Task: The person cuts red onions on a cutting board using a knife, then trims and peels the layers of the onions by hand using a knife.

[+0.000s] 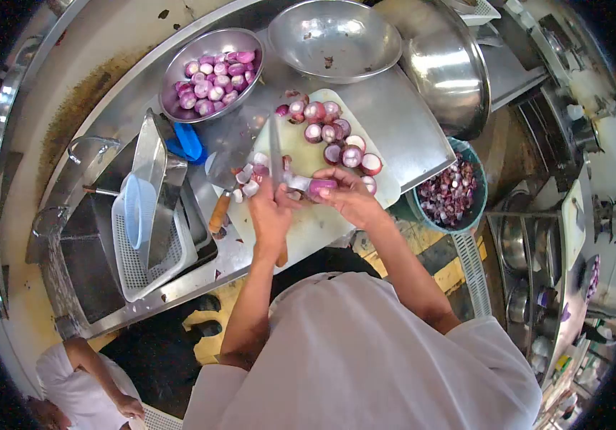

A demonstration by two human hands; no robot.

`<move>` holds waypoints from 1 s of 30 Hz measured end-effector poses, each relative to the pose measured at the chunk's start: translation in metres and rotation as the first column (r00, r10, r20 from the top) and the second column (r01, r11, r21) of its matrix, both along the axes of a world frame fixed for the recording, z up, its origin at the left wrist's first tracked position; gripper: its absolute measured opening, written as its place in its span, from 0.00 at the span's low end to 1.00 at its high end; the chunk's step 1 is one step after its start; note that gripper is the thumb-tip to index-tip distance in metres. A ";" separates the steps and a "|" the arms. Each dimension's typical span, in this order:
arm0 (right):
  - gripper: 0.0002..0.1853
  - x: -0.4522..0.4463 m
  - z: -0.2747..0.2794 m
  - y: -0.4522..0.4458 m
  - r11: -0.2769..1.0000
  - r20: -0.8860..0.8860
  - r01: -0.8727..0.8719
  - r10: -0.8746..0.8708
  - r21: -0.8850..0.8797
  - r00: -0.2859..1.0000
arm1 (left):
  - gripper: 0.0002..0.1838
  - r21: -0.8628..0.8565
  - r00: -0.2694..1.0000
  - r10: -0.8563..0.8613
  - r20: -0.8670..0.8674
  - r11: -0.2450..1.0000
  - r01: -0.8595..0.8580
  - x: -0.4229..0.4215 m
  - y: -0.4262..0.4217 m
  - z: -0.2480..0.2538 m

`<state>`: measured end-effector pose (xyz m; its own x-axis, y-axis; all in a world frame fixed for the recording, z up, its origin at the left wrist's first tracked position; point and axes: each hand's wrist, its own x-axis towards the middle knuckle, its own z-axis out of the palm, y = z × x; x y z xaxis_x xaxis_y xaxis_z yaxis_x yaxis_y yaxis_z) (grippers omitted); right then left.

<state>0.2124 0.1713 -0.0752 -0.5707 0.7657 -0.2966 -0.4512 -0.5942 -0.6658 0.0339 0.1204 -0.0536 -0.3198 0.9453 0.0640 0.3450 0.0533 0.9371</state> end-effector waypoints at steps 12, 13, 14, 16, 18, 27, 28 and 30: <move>0.25 0.006 -0.007 -0.005 1.000 -0.108 0.010 -0.013 -0.026 0.994 | 0.07 -0.134 0.995 0.059 0.078 0.990 -0.049 -0.019 -0.002 0.003; 0.26 0.007 0.000 -0.004 0.998 -0.150 -0.025 0.016 -0.054 0.989 | 0.08 -0.135 0.996 0.085 0.022 0.988 -0.082 -0.023 -0.001 -0.001; 0.27 0.008 0.003 -0.003 0.995 -0.192 -0.061 0.044 -0.081 0.980 | 0.08 -0.135 0.996 0.083 0.021 0.988 -0.080 -0.027 -0.003 -0.005; 0.28 0.008 0.003 -0.003 0.995 -0.179 -0.071 0.058 -0.065 0.982 | 0.12 -0.303 0.996 0.058 -0.060 0.950 -0.074 -0.030 -0.003 0.000; 0.29 0.010 0.001 -0.004 0.996 -0.162 -0.077 0.068 -0.049 0.984 | 0.15 -0.306 0.998 0.003 -0.062 0.952 -0.022 -0.033 -0.006 -0.002; 0.30 0.001 -0.001 -0.005 0.994 0.098 -0.043 0.034 0.096 0.995 | 0.24 -0.171 0.959 -0.207 0.192 0.955 0.241 -0.007 -0.014 0.039; 0.28 0.001 0.003 -0.004 0.996 0.036 -0.027 0.024 0.090 0.999 | 0.23 -0.178 0.937 -0.246 0.248 0.939 0.293 -0.005 -0.012 0.040; 0.27 0.002 0.006 -0.005 0.997 -0.025 -0.010 0.012 0.074 1.000 | 0.21 -0.221 0.939 -0.261 0.225 0.924 0.310 -0.007 -0.007 0.043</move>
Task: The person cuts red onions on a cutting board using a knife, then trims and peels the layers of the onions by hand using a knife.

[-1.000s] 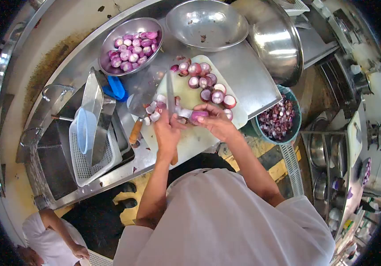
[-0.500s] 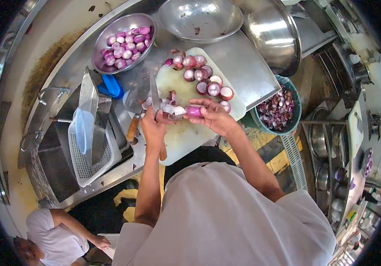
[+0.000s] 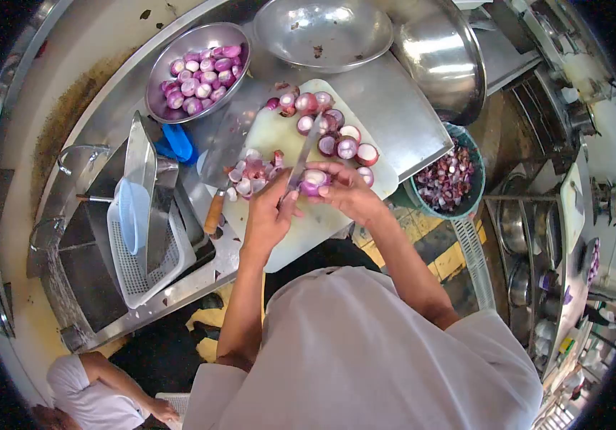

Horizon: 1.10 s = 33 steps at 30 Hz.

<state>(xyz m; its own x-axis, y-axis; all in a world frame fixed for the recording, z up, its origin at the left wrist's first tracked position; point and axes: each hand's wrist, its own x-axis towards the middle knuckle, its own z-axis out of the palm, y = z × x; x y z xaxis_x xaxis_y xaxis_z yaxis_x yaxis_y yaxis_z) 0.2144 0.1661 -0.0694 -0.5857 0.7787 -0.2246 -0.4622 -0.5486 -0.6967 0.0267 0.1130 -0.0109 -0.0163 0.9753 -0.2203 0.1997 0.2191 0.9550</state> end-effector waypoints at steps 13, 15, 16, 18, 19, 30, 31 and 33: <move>0.31 -0.005 -0.001 0.009 0.987 0.354 -0.018 -0.040 0.157 0.935 | 0.15 0.266 0.993 -0.098 -0.073 0.957 0.114 -0.004 0.000 -0.038; 0.31 -0.002 -0.001 0.010 0.974 0.382 -0.050 -0.039 0.220 0.923 | 0.15 0.183 0.989 -0.007 -0.149 0.983 0.035 -0.011 0.004 -0.042; 0.32 0.001 0.003 0.011 0.978 0.347 -0.086 0.016 0.188 0.938 | 0.15 0.109 0.970 0.079 -0.231 0.993 -0.055 -0.015 0.008 -0.042; 0.34 0.001 0.007 0.013 0.980 0.309 -0.121 0.067 0.160 0.949 | 0.15 0.139 0.968 0.091 -0.235 0.989 -0.059 -0.028 0.015 -0.047; 0.32 0.000 0.009 0.011 0.990 0.215 -0.101 0.078 0.100 0.974 | 0.15 0.166 0.966 0.103 -0.236 0.984 -0.064 -0.030 0.016 -0.047; 0.20 -0.090 0.046 0.094 0.988 -0.230 0.114 -0.135 -0.102 0.964 | 0.18 0.112 0.948 0.294 -0.125 0.953 -0.281 -0.069 -0.002 -0.048; 0.20 -0.091 0.066 0.101 0.987 -0.227 0.117 -0.139 -0.108 0.964 | 0.18 0.105 0.949 0.290 -0.125 0.955 -0.278 -0.070 -0.004 -0.043; 0.24 -0.090 0.097 0.106 0.972 0.196 0.113 -0.154 0.207 0.969 | 0.17 0.095 0.929 0.344 -0.132 0.938 -0.334 -0.077 -0.009 -0.035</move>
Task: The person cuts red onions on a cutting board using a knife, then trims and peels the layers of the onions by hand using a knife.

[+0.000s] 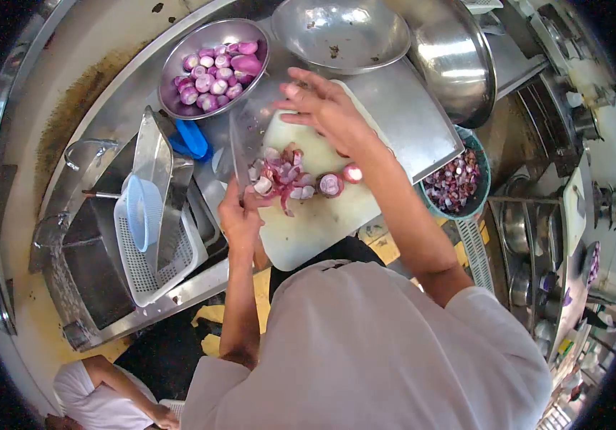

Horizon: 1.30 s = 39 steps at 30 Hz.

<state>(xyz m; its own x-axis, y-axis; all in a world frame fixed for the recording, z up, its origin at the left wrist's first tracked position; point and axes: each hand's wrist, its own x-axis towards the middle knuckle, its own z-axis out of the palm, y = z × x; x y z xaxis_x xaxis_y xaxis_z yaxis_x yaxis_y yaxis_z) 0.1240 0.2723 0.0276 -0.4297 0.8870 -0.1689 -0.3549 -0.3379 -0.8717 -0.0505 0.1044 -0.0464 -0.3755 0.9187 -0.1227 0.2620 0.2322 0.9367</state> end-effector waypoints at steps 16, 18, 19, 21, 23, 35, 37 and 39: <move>0.21 0.070 -0.097 -0.055 0.872 0.654 -0.389 0.110 0.297 0.748 | 0.17 -0.060 0.999 -0.019 0.036 0.998 0.021 -0.002 -0.017 -0.005; 0.20 0.075 -0.091 -0.055 0.930 -0.211 -0.166 0.100 -0.328 0.972 | 0.17 -0.060 0.998 -0.042 0.036 0.997 0.044 0.001 -0.014 -0.002; 0.20 0.074 -0.085 -0.057 0.911 -0.309 -0.149 0.025 -0.386 0.951 | 0.17 -0.119 0.995 -0.093 -0.022 0.989 0.090 0.002 -0.013 -0.001; 0.21 0.074 -0.096 -0.058 0.899 -0.335 -0.077 -0.080 -0.431 0.939 | 0.18 -0.179 0.983 -0.162 -0.084 0.973 0.145 0.009 -0.009 0.004; 0.22 0.073 -0.106 -0.058 0.879 -0.355 -0.004 -0.189 -0.478 0.915 | 0.17 -0.212 0.965 -0.258 0.051 0.941 0.263 0.027 -0.005 0.023; 0.28 0.054 -0.136 -0.047 0.867 0.272 0.497 -0.471 -0.032 0.839 | 0.07 -0.280 0.797 -0.548 -0.254 0.830 0.482 0.097 0.008 0.036; 0.28 0.050 -0.117 -0.060 0.846 0.389 0.519 -0.521 0.119 0.760 | 0.07 -0.290 0.804 -0.532 -0.267 0.840 0.459 0.101 0.015 0.039; 0.29 0.041 -0.114 -0.064 0.818 0.399 0.550 -0.567 0.171 0.720 | 0.06 -0.245 0.782 -0.527 -0.332 0.849 0.468 0.101 0.026 0.025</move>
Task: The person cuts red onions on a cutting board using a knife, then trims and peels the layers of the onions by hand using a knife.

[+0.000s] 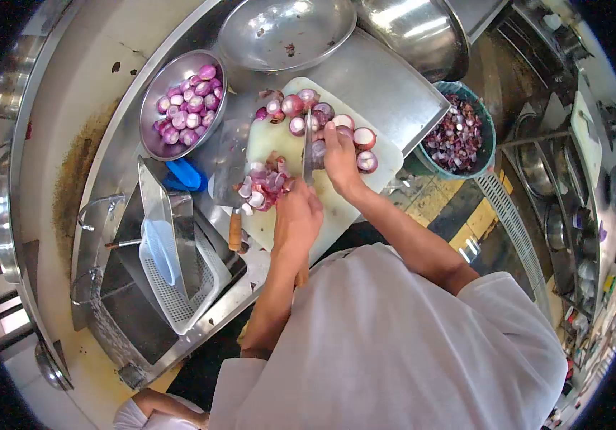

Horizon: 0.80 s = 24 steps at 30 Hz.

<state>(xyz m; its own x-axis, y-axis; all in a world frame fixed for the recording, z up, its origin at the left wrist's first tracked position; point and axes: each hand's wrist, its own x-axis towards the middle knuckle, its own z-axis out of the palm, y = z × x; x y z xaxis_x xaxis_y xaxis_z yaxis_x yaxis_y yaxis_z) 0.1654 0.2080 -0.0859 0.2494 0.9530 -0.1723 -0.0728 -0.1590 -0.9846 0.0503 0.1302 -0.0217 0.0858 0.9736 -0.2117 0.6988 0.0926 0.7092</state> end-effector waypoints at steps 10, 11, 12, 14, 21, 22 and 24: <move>0.28 -0.005 -0.020 0.002 0.951 -0.401 0.018 -0.147 -0.308 0.904 | 0.07 0.053 0.997 0.077 -0.015 0.996 -0.076 0.014 -0.001 -0.021; 0.25 -0.002 -0.019 0.002 0.933 -0.441 -0.037 -0.134 -0.359 0.887 | 0.07 0.055 0.996 0.084 -0.016 0.995 -0.083 0.015 -0.001 -0.021; 0.21 -0.001 -0.012 0.003 0.909 -0.479 -0.093 -0.126 -0.407 0.869 | 0.08 0.110 0.994 0.080 -0.076 0.991 -0.072 0.018 -0.002 -0.018; 0.24 -0.006 0.000 0.001 0.889 -0.502 -0.054 -0.205 -0.455 0.840 | 0.09 0.160 0.987 0.080 -0.136 0.985 -0.058 0.022 -0.002 -0.011; 0.29 -0.005 0.021 -0.007 0.911 -0.278 0.039 -0.167 -0.412 0.946 | 0.27 0.397 0.980 0.188 -0.058 0.905 -0.150 0.029 -0.004 -0.015; 0.29 -0.006 0.009 -0.007 0.911 -0.275 0.036 -0.162 -0.411 0.948 | 0.29 0.423 0.982 0.177 -0.069 0.897 -0.132 0.028 -0.004 -0.016; 0.30 -0.007 -0.008 -0.005 0.937 -0.150 0.103 -0.160 -0.333 0.976 | 0.31 0.452 0.977 0.177 -0.120 0.886 -0.105 0.026 -0.005 -0.022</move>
